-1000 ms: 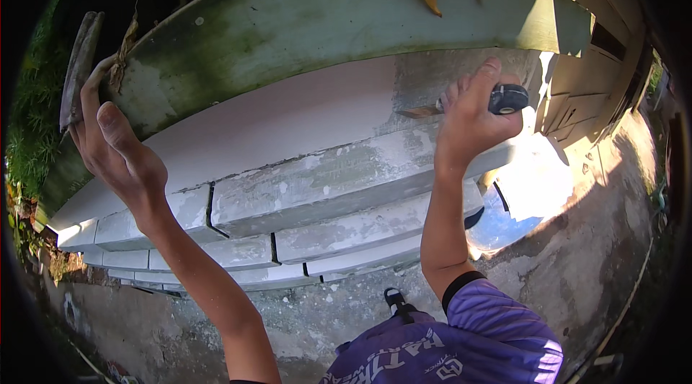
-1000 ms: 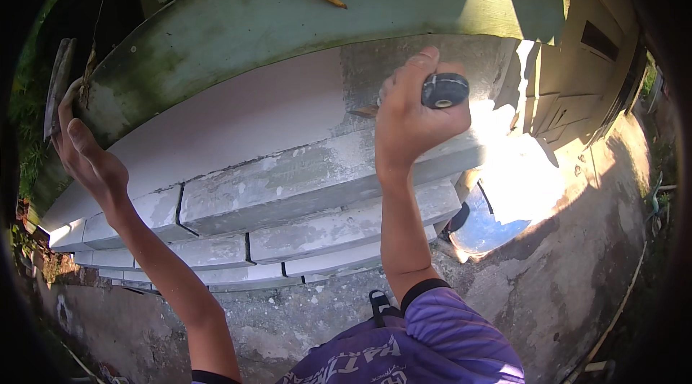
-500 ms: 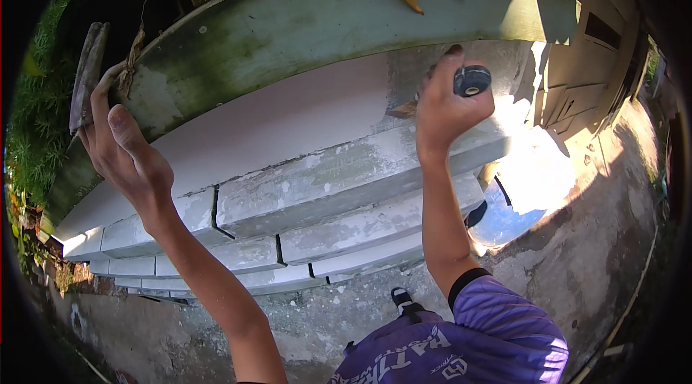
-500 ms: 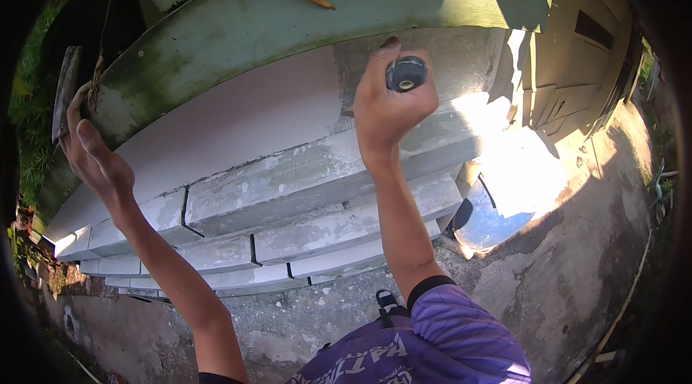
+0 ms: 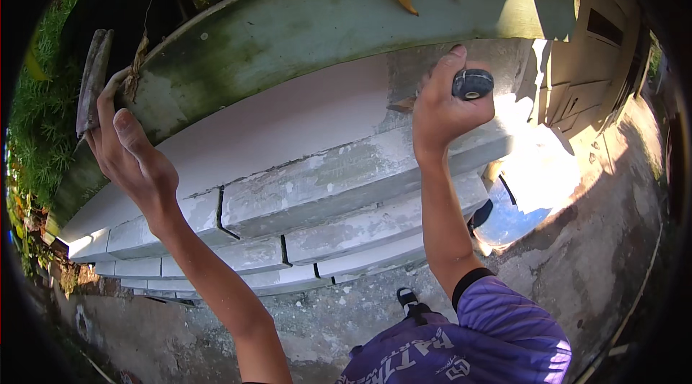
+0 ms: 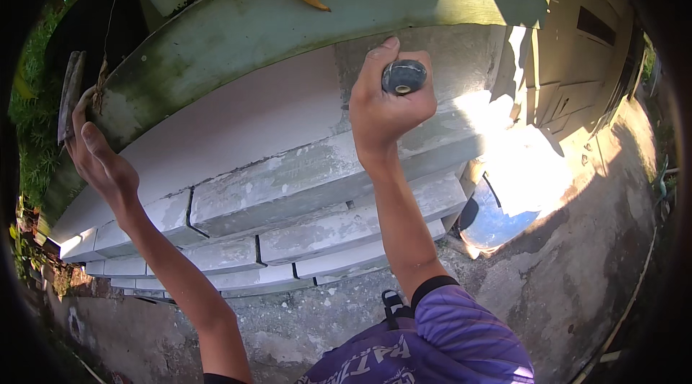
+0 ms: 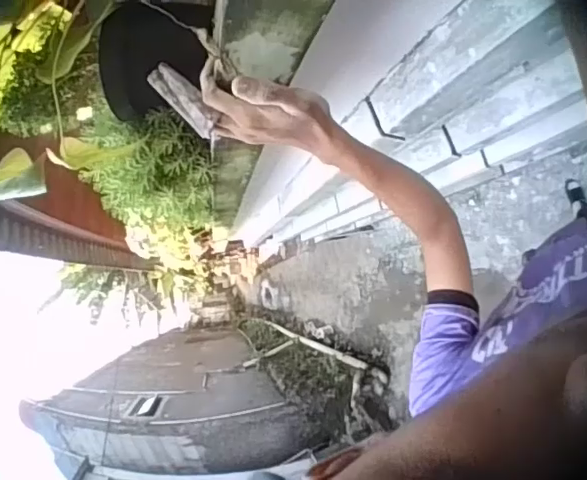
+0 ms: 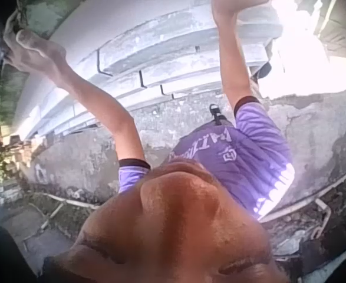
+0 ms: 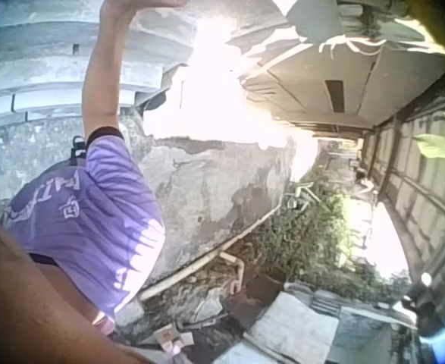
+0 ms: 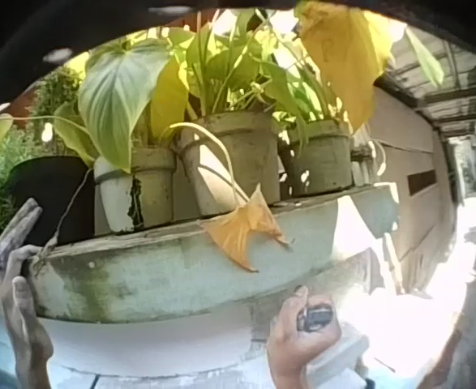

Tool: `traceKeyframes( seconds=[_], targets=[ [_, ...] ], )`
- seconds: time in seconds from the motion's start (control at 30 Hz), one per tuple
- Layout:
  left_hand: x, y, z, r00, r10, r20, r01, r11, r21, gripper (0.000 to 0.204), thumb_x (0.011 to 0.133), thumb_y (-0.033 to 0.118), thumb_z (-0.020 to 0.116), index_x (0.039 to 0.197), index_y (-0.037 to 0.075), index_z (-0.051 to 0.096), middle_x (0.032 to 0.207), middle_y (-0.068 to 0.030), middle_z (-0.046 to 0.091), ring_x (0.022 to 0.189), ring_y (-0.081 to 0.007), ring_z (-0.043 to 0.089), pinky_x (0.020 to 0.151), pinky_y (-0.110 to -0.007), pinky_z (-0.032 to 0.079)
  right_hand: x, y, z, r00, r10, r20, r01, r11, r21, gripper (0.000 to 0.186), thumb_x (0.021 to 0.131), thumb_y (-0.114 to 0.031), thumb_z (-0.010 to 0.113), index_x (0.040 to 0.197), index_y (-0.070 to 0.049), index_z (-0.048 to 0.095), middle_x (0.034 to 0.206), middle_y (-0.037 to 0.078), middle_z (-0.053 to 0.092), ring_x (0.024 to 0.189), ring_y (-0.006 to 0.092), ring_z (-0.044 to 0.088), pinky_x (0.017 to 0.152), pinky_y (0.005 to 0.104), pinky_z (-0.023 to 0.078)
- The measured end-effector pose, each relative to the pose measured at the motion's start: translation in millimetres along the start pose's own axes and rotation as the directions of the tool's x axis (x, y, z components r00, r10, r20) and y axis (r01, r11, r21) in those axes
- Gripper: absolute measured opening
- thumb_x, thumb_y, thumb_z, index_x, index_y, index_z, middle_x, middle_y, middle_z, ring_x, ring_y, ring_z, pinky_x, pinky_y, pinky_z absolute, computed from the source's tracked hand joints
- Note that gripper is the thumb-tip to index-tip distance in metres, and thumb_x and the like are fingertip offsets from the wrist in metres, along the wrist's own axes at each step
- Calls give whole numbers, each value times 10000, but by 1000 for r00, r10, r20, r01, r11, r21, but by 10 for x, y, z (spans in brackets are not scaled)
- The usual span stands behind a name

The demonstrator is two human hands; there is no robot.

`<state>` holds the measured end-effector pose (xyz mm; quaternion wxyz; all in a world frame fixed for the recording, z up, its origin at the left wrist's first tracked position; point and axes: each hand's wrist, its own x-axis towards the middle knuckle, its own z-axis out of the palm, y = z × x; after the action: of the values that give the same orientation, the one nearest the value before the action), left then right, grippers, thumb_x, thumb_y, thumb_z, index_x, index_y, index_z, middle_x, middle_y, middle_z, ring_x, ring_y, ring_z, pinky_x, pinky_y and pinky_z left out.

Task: Applying wall putty or plaster to a tiered outdoor concrete structure using a putty knife.

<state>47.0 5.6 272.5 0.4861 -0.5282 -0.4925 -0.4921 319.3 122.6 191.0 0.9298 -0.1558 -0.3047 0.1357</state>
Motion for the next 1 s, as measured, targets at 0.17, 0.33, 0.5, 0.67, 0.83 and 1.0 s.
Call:
traceKeyframes(
  seconds=[0.17,0.33,0.5,0.67,0.83,1.0],
  targets=[
    [5,-38,-16,1000,-15,17,15,999,28,775,979,631,150,1234,78,629,1245,-147,622,1178,-337,513,1061,-453,321,-53,-97,46,998,-39,56,37,999,31,303,915,-8,621,665,-58,456,534,-4,522,467,34,479,426,210,351],
    [-19,-28,5,1000,-3,8,3,1000,2,712,995,567,165,1208,80,638,1227,-167,617,1166,-362,497,1054,-467,314,-30,18,46,997,-21,73,21,1000,-1,307,894,-13,641,658,-57,451,537,-21,486,490,26,439,449,216,344],
    [-9,16,8,1000,14,0,-14,1000,-8,710,997,560,171,1207,65,635,1230,-178,612,1170,-371,491,1051,-473,319,23,279,47,950,-290,114,311,908,-282,326,910,-17,624,650,-51,431,536,-18,479,491,23,446,444,223,340],
    [30,12,-36,1000,20,21,-19,1000,-25,695,1002,546,184,1207,57,633,1230,-189,610,1166,-384,491,1051,-478,321,53,-44,-3,988,142,53,-149,975,167,267,869,-21,635,659,-33,472,539,9,481,544,49,458,497,251,374],
    [22,14,-64,999,46,12,-46,998,-43,655,1012,507,201,1198,52,635,1222,-199,611,1188,-398,486,1064,-490,305,-38,-19,39,980,-161,120,180,970,-163,254,882,-41,625,678,-20,475,548,40,534,482,77,501,469,272,414],
    [43,68,-156,998,18,54,-14,996,-88,590,1009,469,261,1199,47,628,1244,-215,595,1194,-403,488,1066,-493,305,-31,262,93,942,-288,172,331,881,-338,236,848,-70,654,675,-16,503,540,61,529,520,79,532,507,300,423]
  ],
)
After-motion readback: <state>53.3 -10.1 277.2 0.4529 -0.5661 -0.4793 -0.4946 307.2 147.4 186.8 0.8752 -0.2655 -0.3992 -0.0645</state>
